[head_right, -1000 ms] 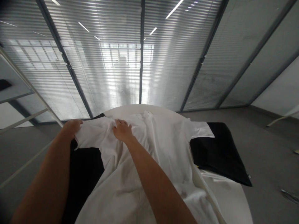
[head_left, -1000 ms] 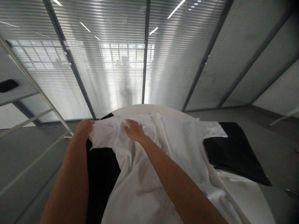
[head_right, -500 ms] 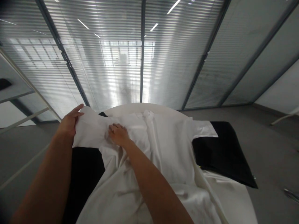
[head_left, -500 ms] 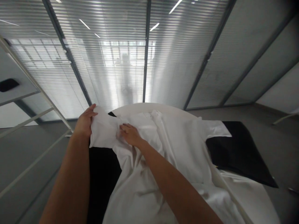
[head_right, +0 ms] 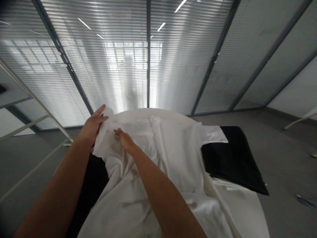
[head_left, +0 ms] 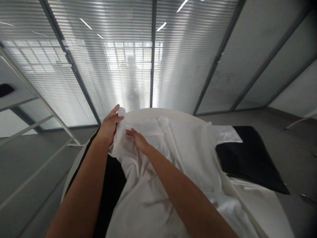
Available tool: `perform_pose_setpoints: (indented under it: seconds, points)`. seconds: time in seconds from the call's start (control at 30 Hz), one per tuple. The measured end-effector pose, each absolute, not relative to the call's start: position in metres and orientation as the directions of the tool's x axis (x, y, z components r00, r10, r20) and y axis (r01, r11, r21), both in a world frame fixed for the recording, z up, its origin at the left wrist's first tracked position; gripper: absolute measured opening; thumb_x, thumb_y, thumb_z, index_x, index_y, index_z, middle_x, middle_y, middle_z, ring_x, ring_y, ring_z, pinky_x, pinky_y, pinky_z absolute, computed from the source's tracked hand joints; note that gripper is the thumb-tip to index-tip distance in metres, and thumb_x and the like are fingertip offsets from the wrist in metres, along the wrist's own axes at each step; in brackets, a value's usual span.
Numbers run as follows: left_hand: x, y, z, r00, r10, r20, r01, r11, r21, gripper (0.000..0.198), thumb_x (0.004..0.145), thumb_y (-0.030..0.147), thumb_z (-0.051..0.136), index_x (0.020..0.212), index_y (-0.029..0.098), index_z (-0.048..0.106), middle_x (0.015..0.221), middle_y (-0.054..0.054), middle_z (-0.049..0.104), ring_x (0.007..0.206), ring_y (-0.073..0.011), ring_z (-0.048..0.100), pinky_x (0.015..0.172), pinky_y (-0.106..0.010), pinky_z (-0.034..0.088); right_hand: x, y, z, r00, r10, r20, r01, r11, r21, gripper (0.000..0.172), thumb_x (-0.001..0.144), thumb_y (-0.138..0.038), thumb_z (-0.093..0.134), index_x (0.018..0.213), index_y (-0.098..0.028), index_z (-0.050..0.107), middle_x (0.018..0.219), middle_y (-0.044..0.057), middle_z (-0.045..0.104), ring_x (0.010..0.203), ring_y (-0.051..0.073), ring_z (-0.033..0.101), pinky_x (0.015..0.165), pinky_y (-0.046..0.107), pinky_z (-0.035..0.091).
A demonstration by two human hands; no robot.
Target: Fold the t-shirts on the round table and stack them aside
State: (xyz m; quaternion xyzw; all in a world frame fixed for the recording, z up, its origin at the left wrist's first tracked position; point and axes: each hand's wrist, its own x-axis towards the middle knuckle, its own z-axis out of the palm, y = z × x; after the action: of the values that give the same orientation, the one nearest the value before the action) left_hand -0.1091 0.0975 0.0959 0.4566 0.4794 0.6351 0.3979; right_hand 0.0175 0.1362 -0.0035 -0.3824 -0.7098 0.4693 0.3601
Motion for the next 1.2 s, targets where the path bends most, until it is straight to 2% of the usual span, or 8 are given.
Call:
perform_pose_setpoints:
  seconds: [0.2, 0.37, 0.47, 0.57, 0.73, 0.93, 1.07, 1.2]
  points:
    - [-0.086, 0.099, 0.085, -0.116, 0.974, 0.194, -0.188, -0.214, 0.959, 0.091, 0.071, 0.017, 0.066, 0.152, 0.029, 0.027, 0.122, -0.006, 0.064, 0.086, -0.0161, 0.067, 0.075, -0.029, 0.054, 0.034, 0.142, 0.023, -0.518, 0.851, -0.089, -0.3, -0.278, -0.912, 0.064, 0.094, -0.063, 0.018, 0.139, -0.027, 0.047, 0.117, 0.004, 0.068, 0.102, 0.02, 0.065, 0.088, 0.039, 0.05]
    - [-0.071, 0.102, 0.077, 0.042, 0.988, 0.147, -0.178, -0.137, 0.974, 0.089, 0.069, 0.019, 0.073, 0.147, 0.04, 0.035, 0.143, -0.006, 0.049, 0.086, -0.0161, 0.067, 0.063, -0.028, 0.057, 0.046, 0.142, 0.037, -0.601, 0.791, -0.116, -0.441, -0.449, -0.777, 0.066, 0.089, -0.067, 0.026, 0.12, -0.019, 0.06, 0.085, 0.006, 0.071, 0.076, 0.023, 0.067, 0.073, 0.037, 0.055]
    - [-0.082, 0.111, 0.067, -0.135, 0.972, 0.191, -0.02, -0.196, 0.98, 0.065, 0.075, 0.024, 0.066, 0.138, 0.029, 0.05, 0.139, -0.009, 0.053, 0.089, -0.0187, 0.067, 0.063, -0.03, 0.058, 0.055, 0.147, 0.042, -0.624, 0.776, -0.092, -0.496, -0.485, -0.72, 0.063, 0.087, -0.069, 0.034, 0.106, -0.017, 0.064, 0.076, 0.006, 0.07, 0.07, 0.023, 0.066, 0.071, 0.037, 0.055]
    - [-0.107, 0.123, 0.049, -0.315, 0.9, 0.3, 0.319, -0.197, 0.927, 0.044, 0.079, 0.024, 0.055, 0.122, 0.018, 0.063, 0.12, -0.01, 0.065, 0.095, -0.0217, 0.065, 0.069, -0.032, 0.058, 0.061, 0.153, 0.042, -0.583, 0.807, -0.092, -0.489, -0.44, -0.753, 0.043, 0.085, -0.054, 0.053, 0.106, -0.017, 0.063, 0.075, 0.004, 0.07, 0.069, 0.021, 0.066, 0.072, 0.034, 0.054]
    - [-0.127, 0.132, 0.023, -0.179, 0.889, 0.421, 0.725, -0.17, 0.667, 0.038, 0.084, 0.021, 0.045, 0.112, 0.014, 0.069, 0.116, -0.01, 0.069, 0.111, -0.0225, 0.061, 0.103, -0.038, 0.045, 0.056, 0.154, 0.033, -0.391, 0.904, -0.173, -0.392, -0.334, -0.857, 0.029, 0.082, -0.024, 0.057, 0.11, -0.021, 0.06, 0.076, 0.0, 0.068, 0.066, 0.017, 0.065, 0.07, 0.031, 0.054]
    - [-0.12, 0.134, 0.016, -0.299, 0.818, 0.491, 0.848, -0.009, 0.53, 0.043, 0.083, 0.017, 0.044, 0.12, 0.01, 0.064, 0.116, -0.014, 0.066, 0.118, -0.0247, 0.055, 0.106, -0.039, 0.041, 0.059, 0.159, 0.029, -0.238, 0.917, -0.319, -0.211, -0.37, -0.905, 0.03, 0.08, -0.016, 0.052, 0.109, -0.02, 0.06, 0.072, 0.002, 0.065, 0.063, 0.017, 0.063, 0.065, 0.03, 0.053]
    - [-0.123, 0.132, 0.016, -0.453, 0.855, 0.254, 0.813, 0.28, 0.511, 0.038, 0.086, 0.028, 0.046, 0.118, 0.021, 0.067, 0.113, -0.012, 0.069, 0.11, -0.0322, 0.061, 0.096, -0.05, 0.045, 0.065, 0.164, 0.026, -0.205, 0.916, -0.345, -0.156, -0.379, -0.912, 0.032, 0.077, -0.015, 0.055, 0.109, -0.018, 0.06, 0.072, 0.002, 0.064, 0.063, 0.018, 0.063, 0.064, 0.031, 0.053]
    - [-0.123, 0.132, 0.016, -0.416, 0.893, 0.175, 0.812, 0.278, 0.513, 0.042, 0.089, 0.033, 0.044, 0.126, 0.029, 0.064, 0.126, -0.007, 0.065, 0.119, -0.0321, 0.056, 0.1, -0.05, 0.04, 0.064, 0.165, 0.019, -0.224, 0.923, -0.312, -0.135, -0.346, -0.928, 0.04, 0.07, -0.007, 0.053, 0.107, -0.02, 0.062, 0.072, 0.0, 0.063, 0.06, 0.015, 0.061, 0.063, 0.029, 0.051]
